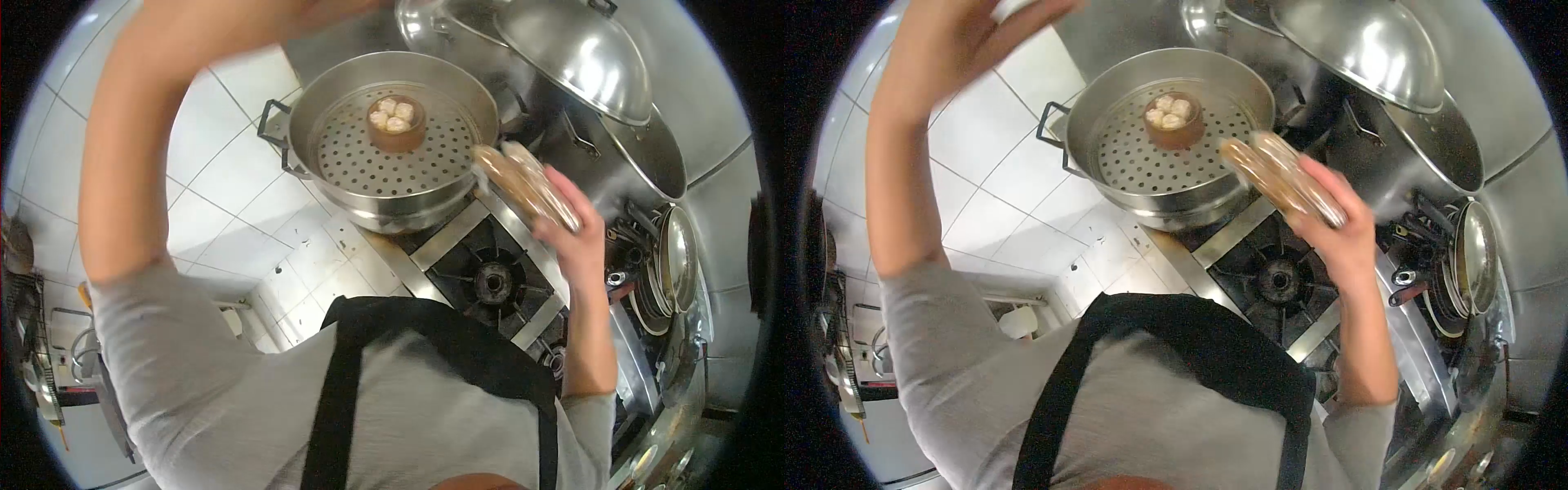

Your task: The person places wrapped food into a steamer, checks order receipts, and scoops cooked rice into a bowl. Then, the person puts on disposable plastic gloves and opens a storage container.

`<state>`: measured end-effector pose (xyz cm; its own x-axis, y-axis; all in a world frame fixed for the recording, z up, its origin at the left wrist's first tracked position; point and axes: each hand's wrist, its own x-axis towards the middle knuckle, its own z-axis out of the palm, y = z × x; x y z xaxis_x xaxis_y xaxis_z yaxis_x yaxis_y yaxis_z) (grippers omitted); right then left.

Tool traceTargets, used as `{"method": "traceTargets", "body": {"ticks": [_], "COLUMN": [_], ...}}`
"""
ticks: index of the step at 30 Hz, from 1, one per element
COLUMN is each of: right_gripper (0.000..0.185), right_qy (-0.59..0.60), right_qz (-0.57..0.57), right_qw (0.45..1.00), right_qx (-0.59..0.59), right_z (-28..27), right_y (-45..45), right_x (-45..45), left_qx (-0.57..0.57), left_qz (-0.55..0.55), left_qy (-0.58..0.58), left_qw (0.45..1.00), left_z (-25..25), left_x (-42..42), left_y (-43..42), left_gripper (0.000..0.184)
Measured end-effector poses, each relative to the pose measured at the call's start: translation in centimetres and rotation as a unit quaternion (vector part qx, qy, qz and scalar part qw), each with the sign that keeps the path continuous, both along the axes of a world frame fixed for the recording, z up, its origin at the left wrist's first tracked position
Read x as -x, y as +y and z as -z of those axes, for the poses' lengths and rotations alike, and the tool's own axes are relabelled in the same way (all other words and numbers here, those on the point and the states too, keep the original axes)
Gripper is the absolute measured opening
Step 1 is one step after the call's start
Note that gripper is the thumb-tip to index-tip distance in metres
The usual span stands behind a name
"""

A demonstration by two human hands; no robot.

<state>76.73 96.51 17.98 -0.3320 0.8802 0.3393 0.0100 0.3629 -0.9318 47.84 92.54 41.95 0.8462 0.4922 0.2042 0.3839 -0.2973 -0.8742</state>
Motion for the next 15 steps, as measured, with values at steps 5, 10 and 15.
{"method": "traceTargets", "body": {"ticks": [5, 10, 15], "right_gripper": [0.053, 0.051, 0.049], "right_qy": [-0.229, -0.334, -0.397], "right_qz": [-0.076, -0.177, -0.127], "right_qw": [0.952, 0.904, 0.851], "right_qx": [-0.189, -0.201, -0.32], "right_z": [-2.1, 3.0, 4.5], "right_y": [3.2, 8.0, 9.1], "right_x": [12.7, 21.8, 24.0], "left_qx": [0.073, 0.122, 0.158], "left_qz": [-0.098, -0.309, -0.434], "left_qy": [-0.309, -0.483, -0.535], "left_qw": [0.943, 0.81, 0.708], "left_z": [8.2, 18.2, 23.9], "left_x": [14.2, 26.0, 32.5], "left_y": [-9.3, -18.3, -25.9], "left_gripper": [0.038, 0.055, 0.062]}}
